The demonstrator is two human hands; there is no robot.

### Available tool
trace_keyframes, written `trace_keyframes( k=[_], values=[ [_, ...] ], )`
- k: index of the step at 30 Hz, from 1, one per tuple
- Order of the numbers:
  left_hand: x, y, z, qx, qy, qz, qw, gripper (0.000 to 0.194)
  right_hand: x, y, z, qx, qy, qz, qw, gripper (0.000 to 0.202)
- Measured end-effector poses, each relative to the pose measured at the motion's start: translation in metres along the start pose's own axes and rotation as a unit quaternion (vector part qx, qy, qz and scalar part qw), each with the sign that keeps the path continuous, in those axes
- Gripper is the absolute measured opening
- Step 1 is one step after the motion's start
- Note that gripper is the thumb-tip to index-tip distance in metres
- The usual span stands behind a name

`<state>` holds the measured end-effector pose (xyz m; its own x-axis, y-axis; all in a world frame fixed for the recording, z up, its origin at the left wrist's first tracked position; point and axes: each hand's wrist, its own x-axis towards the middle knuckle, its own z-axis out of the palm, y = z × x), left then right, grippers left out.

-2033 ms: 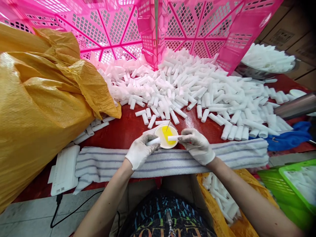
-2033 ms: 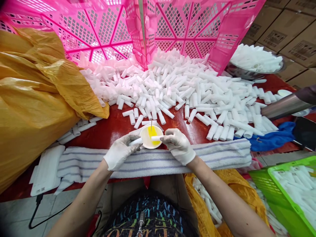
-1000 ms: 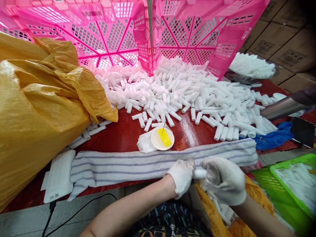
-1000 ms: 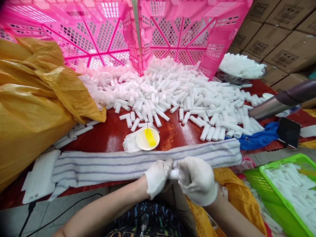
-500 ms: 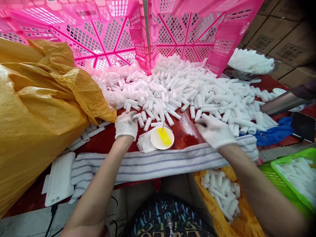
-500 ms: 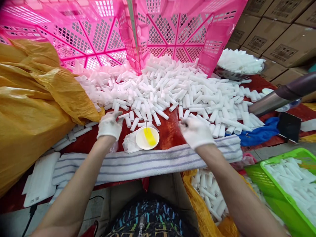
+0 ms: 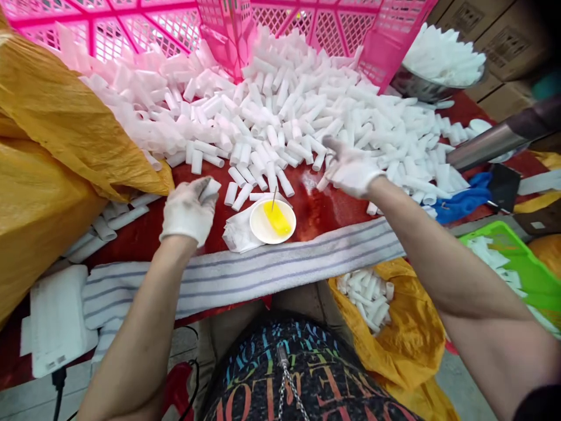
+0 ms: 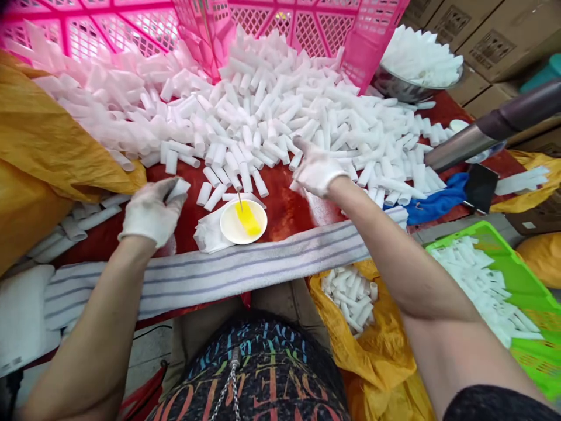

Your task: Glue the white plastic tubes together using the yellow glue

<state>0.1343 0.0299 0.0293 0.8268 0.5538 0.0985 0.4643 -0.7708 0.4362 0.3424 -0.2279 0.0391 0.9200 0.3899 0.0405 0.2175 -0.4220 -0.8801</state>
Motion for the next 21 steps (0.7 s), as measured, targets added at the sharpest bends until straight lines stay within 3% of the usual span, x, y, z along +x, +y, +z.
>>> trace_keyframes(
  k=[2,4,7,9,11,13,16,21],
  values=[
    [-0.023,0.000,-0.003,-0.094,-0.033,0.013,0.995,0.043,-0.030,-0.003,-0.012,0.053,-0.073,0.046,0.995,0.038],
    [-0.043,0.004,0.000,-0.147,-0.057,0.033,0.987,0.041,-0.059,-0.005,-0.008,0.160,-0.145,0.091,0.972,0.041],
    [-0.062,0.015,0.009,-0.142,-0.064,0.048,0.987,0.034,-0.088,-0.004,0.017,0.273,-0.204,0.154,0.927,0.050],
    [-0.068,0.020,0.014,-0.148,-0.066,0.036,0.986,0.031,-0.095,-0.001,0.034,0.241,-0.200,0.159,0.936,0.050],
    [-0.070,0.022,0.018,-0.192,-0.069,0.002,0.979,0.031,-0.095,0.005,0.046,0.161,-0.170,0.110,0.966,0.046],
    [-0.070,0.022,0.020,-0.267,-0.075,-0.041,0.960,0.038,-0.094,0.013,0.051,0.106,-0.138,0.017,0.985,0.038],
    [-0.069,0.020,0.021,-0.329,-0.082,-0.086,0.937,0.047,-0.097,0.023,0.052,0.129,-0.129,-0.089,0.979,0.032],
    [-0.068,0.019,0.017,-0.266,-0.120,-0.088,0.952,0.029,-0.105,0.026,0.050,0.101,-0.140,-0.079,0.982,0.030]
  ],
)
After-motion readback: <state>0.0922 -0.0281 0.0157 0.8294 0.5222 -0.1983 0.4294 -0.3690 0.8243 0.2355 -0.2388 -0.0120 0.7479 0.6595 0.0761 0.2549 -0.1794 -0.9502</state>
